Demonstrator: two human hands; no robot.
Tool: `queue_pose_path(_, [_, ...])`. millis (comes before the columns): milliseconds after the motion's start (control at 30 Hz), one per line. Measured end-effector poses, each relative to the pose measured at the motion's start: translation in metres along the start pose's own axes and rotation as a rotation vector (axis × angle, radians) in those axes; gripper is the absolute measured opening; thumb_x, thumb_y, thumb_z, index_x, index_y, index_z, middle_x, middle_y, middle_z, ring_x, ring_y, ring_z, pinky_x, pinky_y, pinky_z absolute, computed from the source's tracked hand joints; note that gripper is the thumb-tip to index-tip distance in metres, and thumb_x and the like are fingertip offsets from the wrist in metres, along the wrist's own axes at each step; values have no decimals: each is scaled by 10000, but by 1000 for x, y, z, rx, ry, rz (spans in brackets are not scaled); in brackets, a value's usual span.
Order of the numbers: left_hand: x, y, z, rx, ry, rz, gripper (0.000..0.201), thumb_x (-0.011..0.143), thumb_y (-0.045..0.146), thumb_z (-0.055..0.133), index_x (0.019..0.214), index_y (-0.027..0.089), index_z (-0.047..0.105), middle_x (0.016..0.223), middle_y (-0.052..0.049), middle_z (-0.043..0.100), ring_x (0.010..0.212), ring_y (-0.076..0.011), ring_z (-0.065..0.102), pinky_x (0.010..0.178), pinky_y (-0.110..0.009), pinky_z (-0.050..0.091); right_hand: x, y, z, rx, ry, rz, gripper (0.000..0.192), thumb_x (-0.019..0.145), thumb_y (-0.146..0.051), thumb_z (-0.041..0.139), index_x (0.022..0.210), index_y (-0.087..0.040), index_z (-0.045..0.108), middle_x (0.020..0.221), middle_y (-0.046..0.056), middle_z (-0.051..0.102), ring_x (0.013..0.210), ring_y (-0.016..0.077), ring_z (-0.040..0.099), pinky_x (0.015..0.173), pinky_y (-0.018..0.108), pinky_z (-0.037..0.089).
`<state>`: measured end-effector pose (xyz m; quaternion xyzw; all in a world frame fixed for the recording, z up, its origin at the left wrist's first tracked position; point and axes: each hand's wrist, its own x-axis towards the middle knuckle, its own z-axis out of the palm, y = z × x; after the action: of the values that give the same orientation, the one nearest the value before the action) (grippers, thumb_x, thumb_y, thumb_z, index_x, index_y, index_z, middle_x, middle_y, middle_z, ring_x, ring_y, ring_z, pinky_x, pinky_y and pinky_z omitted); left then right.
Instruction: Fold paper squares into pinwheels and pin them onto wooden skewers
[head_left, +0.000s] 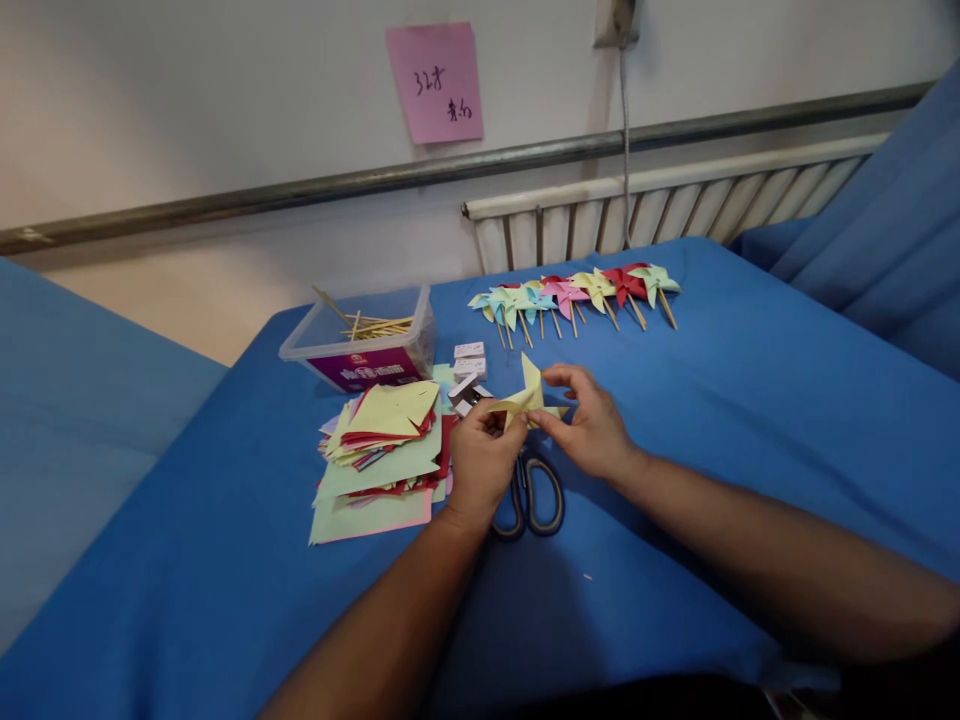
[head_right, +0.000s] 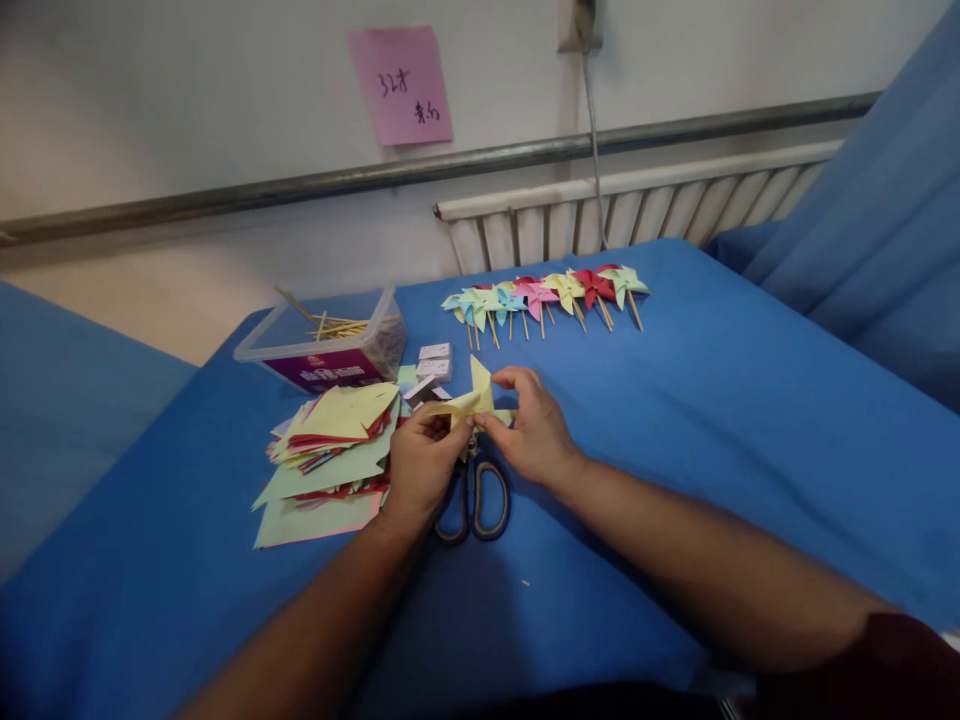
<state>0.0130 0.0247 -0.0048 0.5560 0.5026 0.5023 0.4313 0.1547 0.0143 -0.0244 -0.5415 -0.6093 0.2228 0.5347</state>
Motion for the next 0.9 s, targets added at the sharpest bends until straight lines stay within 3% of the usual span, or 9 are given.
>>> queue_pose_path(100, [0, -1, -1, 2, -4, -4, 102, 643, 204, 708, 696, 171, 628, 611, 27, 592, 576, -112, 527, 564, -220, 397, 1, 2, 4, 178, -38, 128, 532, 710, -280, 730, 1186, -205, 503, 1110, 98, 647, 1000, 215, 625, 889, 404, 488])
queue_pose_path(333, [0, -4, -1, -25, -7, -18, 108, 635, 211, 714, 707, 169, 645, 624, 23, 609, 583, -112, 530, 568, -217, 401, 4, 8, 10, 471, -215, 259, 243, 715, -332, 693, 890, -183, 613, 851, 32, 711, 774, 174, 658, 765, 342, 527])
queue_pose_path(600, [2, -12, -3, -35, -38, -44, 158, 652, 243, 726, 773, 156, 674, 661, 8, 633, 605, -118, 553, 586, -221, 414, 1, 6, 13, 430, -163, 254, 214, 710, -333, 677, 855, -179, 642, 774, 15, 695, 694, 162, 635, 692, 310, 521])
queue_pose_path(900, [2, -7, -3, -56, -33, -72, 179, 631, 247, 745, 774, 154, 689, 690, 1, 653, 636, -124, 574, 612, -225, 425, 0, 3, 12, 317, -131, 193, 166, 742, -323, 650, 813, -173, 645, 731, 8, 669, 647, 148, 599, 634, 279, 502])
